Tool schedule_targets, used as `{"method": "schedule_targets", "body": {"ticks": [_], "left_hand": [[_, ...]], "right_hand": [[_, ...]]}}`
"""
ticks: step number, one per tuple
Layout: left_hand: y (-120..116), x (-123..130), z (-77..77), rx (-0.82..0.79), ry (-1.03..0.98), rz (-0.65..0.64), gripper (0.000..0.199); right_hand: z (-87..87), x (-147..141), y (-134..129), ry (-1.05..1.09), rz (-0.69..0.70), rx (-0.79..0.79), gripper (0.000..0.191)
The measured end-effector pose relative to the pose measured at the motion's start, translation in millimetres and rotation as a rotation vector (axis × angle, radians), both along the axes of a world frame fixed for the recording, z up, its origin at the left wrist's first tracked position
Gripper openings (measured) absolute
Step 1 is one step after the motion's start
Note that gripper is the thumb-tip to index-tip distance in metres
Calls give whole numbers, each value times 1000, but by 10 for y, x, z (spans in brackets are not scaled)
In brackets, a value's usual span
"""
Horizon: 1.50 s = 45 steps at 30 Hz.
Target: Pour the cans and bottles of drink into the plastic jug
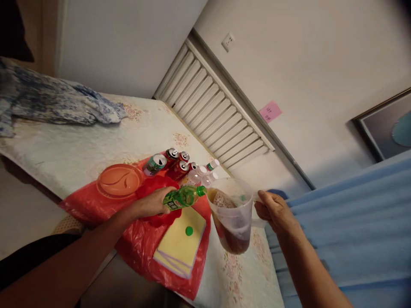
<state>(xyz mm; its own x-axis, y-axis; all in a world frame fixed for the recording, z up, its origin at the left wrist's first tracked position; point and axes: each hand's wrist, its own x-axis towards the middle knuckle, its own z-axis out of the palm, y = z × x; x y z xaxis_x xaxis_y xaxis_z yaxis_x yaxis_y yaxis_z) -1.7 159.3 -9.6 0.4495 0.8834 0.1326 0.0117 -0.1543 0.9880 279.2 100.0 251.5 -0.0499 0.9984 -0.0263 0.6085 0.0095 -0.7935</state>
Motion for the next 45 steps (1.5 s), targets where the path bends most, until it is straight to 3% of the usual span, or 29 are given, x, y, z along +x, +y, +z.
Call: {"method": "schedule_targets", "body": {"ticks": [35, 45], "left_hand": [[39, 10, -56, 21, 22, 7, 66], [10, 4, 1, 9, 22, 13, 66]], "right_hand": [[32, -34, -21, -39, -17, 3, 60], [34, -41, -25, -46, -19, 0, 62]]}}
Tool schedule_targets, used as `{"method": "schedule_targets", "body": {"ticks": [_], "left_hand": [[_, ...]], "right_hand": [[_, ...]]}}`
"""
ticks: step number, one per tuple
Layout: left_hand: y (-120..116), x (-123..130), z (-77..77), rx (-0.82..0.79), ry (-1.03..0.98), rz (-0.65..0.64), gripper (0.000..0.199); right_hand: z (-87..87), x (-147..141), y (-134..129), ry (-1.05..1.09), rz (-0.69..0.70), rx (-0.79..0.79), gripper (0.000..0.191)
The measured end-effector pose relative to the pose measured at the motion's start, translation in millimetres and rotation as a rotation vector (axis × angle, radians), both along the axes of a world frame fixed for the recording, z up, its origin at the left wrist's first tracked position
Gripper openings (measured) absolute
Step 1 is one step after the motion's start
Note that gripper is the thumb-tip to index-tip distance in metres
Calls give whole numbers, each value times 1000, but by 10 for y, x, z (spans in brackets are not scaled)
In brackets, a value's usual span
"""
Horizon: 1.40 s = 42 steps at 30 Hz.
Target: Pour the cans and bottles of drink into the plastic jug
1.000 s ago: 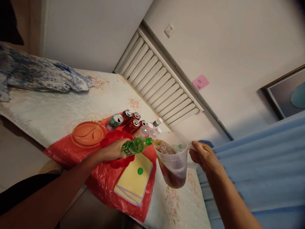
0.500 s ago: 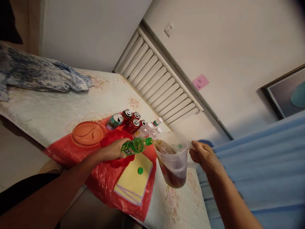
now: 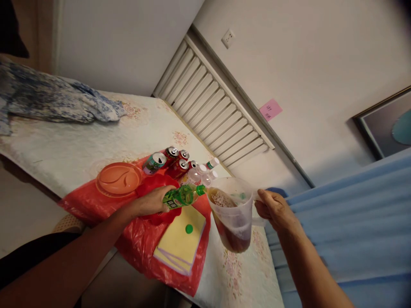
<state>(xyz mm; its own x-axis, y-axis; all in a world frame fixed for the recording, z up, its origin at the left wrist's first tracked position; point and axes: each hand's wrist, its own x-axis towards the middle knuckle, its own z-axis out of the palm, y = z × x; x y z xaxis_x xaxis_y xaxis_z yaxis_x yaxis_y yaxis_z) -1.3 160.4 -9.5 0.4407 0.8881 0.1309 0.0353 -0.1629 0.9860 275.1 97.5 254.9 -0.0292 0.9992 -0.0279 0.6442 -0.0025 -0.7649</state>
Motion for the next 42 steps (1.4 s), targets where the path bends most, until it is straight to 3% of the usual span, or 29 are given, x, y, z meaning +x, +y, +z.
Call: {"method": "schedule_targets", "body": {"ticks": [9, 15, 25, 32, 37, 42], "left_hand": [[-6, -10, -2, -18, -8, -20, 64], [-27, -8, 21, -46, -30, -3, 66], [-8, -24, -7, -35, -79, 55, 60], [-32, -67, 81, 74, -76, 266, 57], [-82, -100, 187, 186, -104, 497, 66], [-94, -155, 194, 241, -91, 709, 69]], "right_hand": [[-83, 71, -9, 83, 8, -22, 61], [-310, 200, -21, 252, -36, -1, 58], [-632, 241, -44, 597, -98, 197, 53], [-802, 33, 0, 736, -156, 362, 53], [-965, -223, 78, 857, -162, 398, 48], [-1220, -526, 214, 942, -183, 399, 49]]}}
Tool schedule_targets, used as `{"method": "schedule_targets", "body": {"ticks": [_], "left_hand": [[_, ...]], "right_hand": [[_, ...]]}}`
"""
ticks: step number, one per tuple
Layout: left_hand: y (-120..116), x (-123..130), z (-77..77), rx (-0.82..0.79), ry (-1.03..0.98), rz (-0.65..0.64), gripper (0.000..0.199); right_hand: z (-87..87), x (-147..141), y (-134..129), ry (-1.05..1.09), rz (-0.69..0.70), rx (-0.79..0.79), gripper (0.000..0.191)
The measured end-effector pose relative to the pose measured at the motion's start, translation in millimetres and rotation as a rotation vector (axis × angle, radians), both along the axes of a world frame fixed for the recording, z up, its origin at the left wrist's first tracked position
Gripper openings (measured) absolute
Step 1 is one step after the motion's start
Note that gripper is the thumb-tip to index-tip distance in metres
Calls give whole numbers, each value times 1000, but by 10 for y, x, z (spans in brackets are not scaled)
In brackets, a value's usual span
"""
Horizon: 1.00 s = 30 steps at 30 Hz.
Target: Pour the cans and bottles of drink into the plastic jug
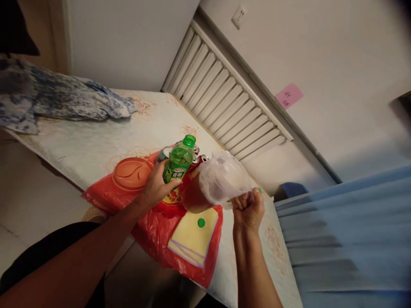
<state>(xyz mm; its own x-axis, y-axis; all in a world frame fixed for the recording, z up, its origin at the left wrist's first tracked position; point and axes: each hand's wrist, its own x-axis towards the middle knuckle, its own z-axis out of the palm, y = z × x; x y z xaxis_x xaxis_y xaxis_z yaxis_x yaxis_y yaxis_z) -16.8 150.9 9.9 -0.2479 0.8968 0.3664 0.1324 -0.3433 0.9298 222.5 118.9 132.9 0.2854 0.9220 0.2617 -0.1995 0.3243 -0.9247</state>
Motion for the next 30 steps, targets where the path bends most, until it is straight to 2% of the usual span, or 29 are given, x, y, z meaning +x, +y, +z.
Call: {"method": "schedule_targets", "body": {"ticks": [5, 10, 15, 20, 24, 27, 30], "left_hand": [[-8, -52, 2, -26, -10, 218, 60], [-7, -91, -3, -6, -25, 308, 56], [-25, -132, 6, -12, -55, 310, 56], [-50, -148, -2, -36, -58, 281, 56], [-52, -137, -28, -44, -45, 284, 55], [-74, -136, -16, -40, -36, 285, 54], [-112, -137, -10, -57, -13, 306, 52]], "right_hand": [[-326, -222, 138, 13, 26, -10, 48], [-590, -378, 224, 14, 68, -31, 48], [-755, -489, 227, 61, 39, -43, 46], [-845, -513, 191, 28, 13, -55, 44], [-892, -348, 174, -176, -21, -54, 42], [-974, -45, 112, -403, -135, -102, 41], [-1133, 296, -31, -571, -224, -218, 36]]}}
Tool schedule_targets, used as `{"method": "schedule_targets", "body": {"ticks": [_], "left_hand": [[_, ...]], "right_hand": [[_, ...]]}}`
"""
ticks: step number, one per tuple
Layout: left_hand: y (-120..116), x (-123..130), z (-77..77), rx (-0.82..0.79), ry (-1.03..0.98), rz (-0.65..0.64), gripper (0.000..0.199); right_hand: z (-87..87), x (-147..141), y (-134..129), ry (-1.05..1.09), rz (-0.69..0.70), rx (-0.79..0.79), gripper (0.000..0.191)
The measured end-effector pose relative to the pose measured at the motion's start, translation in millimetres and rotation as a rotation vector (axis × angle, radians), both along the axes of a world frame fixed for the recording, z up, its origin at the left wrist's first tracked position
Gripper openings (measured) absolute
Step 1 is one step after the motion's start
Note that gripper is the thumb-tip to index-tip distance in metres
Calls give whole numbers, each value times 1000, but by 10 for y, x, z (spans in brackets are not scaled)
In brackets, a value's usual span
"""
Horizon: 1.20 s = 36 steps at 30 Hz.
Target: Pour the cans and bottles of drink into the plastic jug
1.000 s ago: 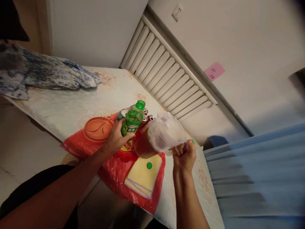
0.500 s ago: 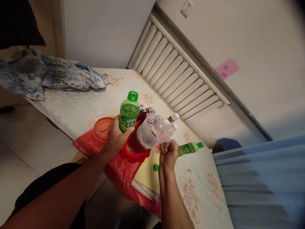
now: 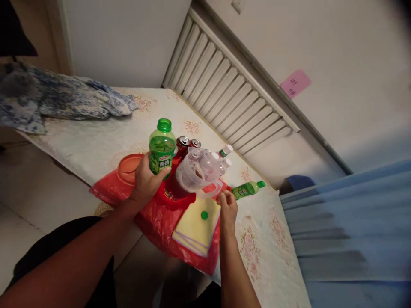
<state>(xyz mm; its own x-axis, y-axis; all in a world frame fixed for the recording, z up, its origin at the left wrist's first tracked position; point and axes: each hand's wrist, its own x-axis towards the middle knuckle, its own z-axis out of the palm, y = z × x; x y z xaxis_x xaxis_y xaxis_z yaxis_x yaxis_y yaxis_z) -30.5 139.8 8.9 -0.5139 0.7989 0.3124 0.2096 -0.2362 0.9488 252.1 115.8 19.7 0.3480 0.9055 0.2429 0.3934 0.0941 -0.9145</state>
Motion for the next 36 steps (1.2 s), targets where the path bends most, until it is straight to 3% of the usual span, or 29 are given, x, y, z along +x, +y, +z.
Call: {"method": "schedule_targets", "body": {"ticks": [3, 7, 12, 16, 22, 31, 36], "left_hand": [[-44, 19, -34, -26, 7, 17, 52], [-156, 75, -84, -41, -8, 10, 54], [-463, 160, -70, -86, -23, -31, 56], [-779, 279, -33, -120, -22, -117, 60], [-1158, 577, 56, -138, -16, -268, 60], [-1395, 972, 167, -160, -16, -472, 64], [-1543, 1168, 197, -148, -76, -626, 67]], "right_hand": [[-220, 207, -184, -145, -5, -84, 32], [-495, 213, -367, -300, 24, -149, 37], [-646, 115, -458, -517, 83, -119, 37], [-635, 86, -475, -531, 79, -111, 25], [-518, 163, -561, -336, 43, -65, 16], [-462, 455, -1088, -57, 35, -70, 26], [-236, 537, -1277, 91, 104, -24, 29]]}}
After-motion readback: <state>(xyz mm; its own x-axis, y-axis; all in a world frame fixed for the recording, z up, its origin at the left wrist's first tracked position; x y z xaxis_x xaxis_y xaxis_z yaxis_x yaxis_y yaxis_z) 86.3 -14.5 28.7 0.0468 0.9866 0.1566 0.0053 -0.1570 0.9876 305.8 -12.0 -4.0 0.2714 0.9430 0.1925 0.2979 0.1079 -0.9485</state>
